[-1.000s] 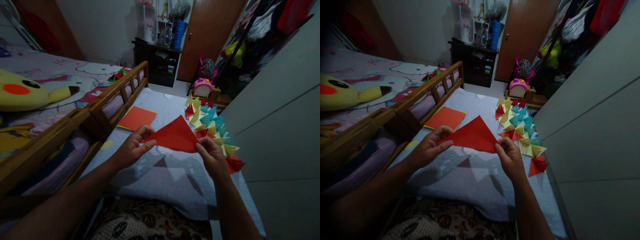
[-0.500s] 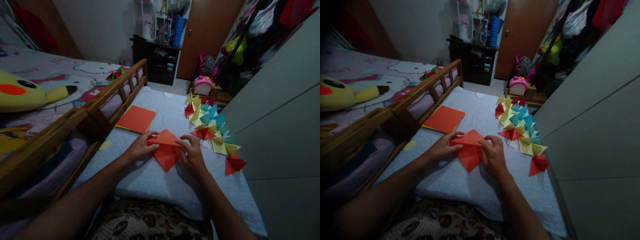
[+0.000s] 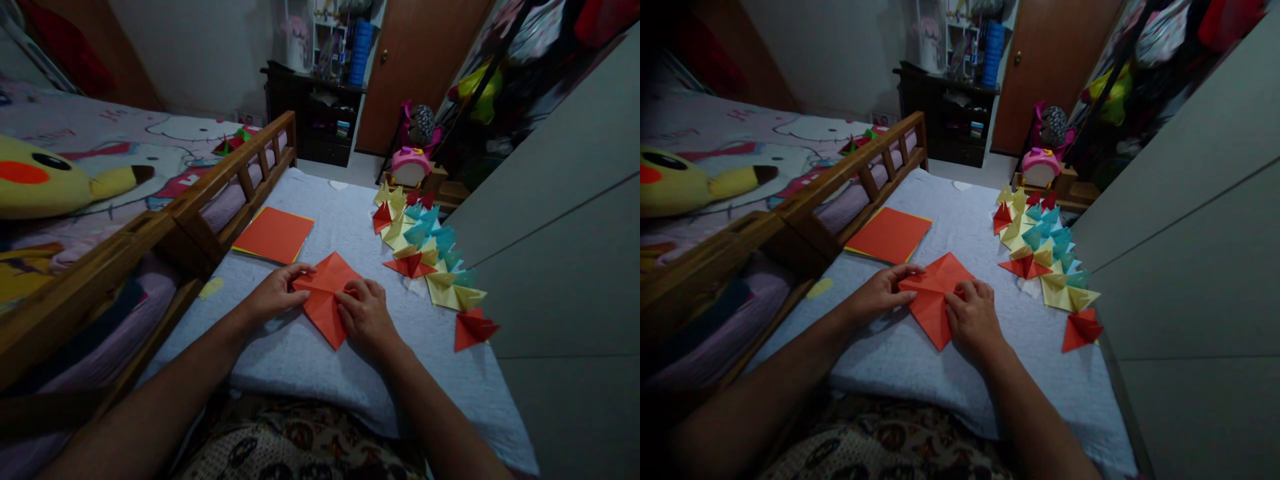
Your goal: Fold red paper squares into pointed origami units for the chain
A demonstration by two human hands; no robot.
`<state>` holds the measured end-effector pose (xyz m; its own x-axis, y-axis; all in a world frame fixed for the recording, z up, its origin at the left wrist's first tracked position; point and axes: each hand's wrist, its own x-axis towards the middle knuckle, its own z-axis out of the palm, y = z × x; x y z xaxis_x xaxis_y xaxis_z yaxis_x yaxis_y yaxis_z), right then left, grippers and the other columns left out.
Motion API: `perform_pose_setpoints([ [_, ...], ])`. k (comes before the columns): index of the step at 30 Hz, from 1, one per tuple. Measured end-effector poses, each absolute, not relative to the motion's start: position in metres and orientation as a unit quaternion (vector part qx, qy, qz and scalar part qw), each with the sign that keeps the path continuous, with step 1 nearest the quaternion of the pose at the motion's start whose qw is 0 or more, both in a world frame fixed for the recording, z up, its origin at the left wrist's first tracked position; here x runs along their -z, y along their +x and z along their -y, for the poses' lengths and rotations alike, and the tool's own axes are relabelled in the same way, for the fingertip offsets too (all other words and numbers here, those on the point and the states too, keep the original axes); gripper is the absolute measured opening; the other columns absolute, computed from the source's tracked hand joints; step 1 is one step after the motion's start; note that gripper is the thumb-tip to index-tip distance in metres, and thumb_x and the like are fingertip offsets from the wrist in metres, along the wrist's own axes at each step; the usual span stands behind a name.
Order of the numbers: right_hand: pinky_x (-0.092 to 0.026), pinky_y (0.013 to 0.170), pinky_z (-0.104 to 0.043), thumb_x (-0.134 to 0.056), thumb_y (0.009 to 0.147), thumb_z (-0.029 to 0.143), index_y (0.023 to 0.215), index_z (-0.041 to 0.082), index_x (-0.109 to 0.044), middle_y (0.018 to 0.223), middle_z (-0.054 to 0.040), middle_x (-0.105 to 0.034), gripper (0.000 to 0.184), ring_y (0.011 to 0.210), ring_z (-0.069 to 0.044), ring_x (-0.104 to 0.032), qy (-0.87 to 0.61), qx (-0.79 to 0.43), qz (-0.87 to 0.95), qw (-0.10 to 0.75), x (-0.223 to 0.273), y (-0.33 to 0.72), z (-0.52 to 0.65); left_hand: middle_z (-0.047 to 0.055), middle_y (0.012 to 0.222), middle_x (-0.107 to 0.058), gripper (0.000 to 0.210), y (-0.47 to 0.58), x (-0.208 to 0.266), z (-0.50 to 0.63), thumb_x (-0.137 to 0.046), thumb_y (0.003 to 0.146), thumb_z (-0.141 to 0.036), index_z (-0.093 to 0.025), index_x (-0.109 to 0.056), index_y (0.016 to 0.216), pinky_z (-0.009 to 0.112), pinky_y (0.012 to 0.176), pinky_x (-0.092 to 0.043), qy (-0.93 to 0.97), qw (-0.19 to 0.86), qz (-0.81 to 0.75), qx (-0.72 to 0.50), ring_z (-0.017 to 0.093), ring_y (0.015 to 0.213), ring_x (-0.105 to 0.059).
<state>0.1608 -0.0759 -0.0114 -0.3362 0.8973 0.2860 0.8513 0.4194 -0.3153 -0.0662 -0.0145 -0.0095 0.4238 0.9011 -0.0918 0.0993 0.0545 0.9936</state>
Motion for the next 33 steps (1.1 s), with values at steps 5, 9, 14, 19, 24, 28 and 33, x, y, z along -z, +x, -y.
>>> perform_pose_setpoints([
  [5,-0.036,0.098,-0.047,-0.055,0.095,0.026,0.111,0.025,-0.071,0.114,-0.0086,-0.061,0.023,0.109,-0.027,-0.047,-0.539,-0.073,0.816,0.195,0.01,0.156,0.076,0.007,0.113,-0.068,0.046,-0.066,0.012,0.017,-0.072,0.072,-0.023,-0.019,-0.063,0.117,0.032,0.08,-0.053,0.619,0.582,-0.397,-0.347,0.018,0.095,-0.065],
  [9,-0.037,0.099,-0.046,-0.056,0.094,0.026,0.11,0.024,-0.071,0.115,-0.0085,-0.06,0.022,0.11,-0.027,-0.048,-0.538,-0.082,0.818,0.188,0.009,0.156,0.076,0.006,0.107,-0.069,0.039,-0.063,0.012,0.019,-0.069,0.078,-0.025,-0.019,-0.064,0.116,0.034,0.086,-0.052,0.659,0.526,-0.392,-0.368,0.019,0.097,-0.065],
  [14,-0.039,0.099,-0.046,-0.054,0.091,0.023,0.125,0.019,-0.063,0.126,-0.0135,-0.057,0.035,0.116,-0.03,-0.047,-0.59,-0.059,0.768,0.244,0.014,0.173,0.073,0.005,0.095,-0.071,0.027,-0.062,0.012,0.019,-0.069,0.082,-0.029,-0.018,-0.069,0.107,0.032,0.08,-0.052,0.679,0.463,-0.421,-0.384,0.017,0.084,-0.065],
  [19,-0.044,0.09,-0.047,-0.055,0.086,0.031,0.131,0.016,-0.056,0.107,-0.0142,-0.064,0.047,0.098,-0.03,-0.056,-0.651,-0.082,0.693,0.298,0.019,0.193,0.071,0.004,0.087,-0.071,0.025,-0.064,0.01,0.019,-0.07,0.08,-0.031,-0.017,-0.072,0.101,0.031,0.071,-0.052,0.669,0.431,-0.457,-0.397,0.018,0.076,-0.063],
  [24,-0.043,0.062,-0.03,-0.054,0.079,0.027,0.123,0.019,-0.055,0.081,-0.0014,-0.063,0.045,0.065,-0.017,-0.055,-0.642,-0.259,0.637,0.34,0.01,0.194,0.073,0.002,0.082,-0.068,0.028,-0.065,0.015,0.015,-0.073,0.078,-0.031,-0.017,-0.072,0.103,0.026,0.065,-0.047,0.645,0.438,-0.468,-0.415,0.015,0.071,-0.061],
  [28,-0.037,0.052,-0.025,-0.05,0.073,0.02,0.113,0.023,-0.057,0.074,0.004,-0.059,0.04,0.056,-0.013,-0.049,-0.605,-0.337,0.615,0.377,0.007,0.193,0.075,0.001,0.081,-0.066,0.033,-0.064,0.017,0.012,-0.075,0.075,-0.031,-0.016,-0.07,0.104,0.025,0.065,-0.047,0.598,0.49,-0.462,-0.434,0.014,0.07,-0.06],
  [33,-0.049,0.071,-0.029,-0.054,0.075,0.021,0.102,0.022,-0.061,0.09,-0.0019,-0.067,0.027,0.081,-0.018,-0.063,-0.56,-0.387,0.6,0.42,0.009,0.191,0.073,0.003,0.091,-0.068,0.036,-0.062,0.012,0.015,-0.076,0.073,-0.029,-0.016,-0.068,0.106,0.028,0.073,-0.051,0.578,0.539,-0.429,-0.437,0.015,0.08,-0.063],
])
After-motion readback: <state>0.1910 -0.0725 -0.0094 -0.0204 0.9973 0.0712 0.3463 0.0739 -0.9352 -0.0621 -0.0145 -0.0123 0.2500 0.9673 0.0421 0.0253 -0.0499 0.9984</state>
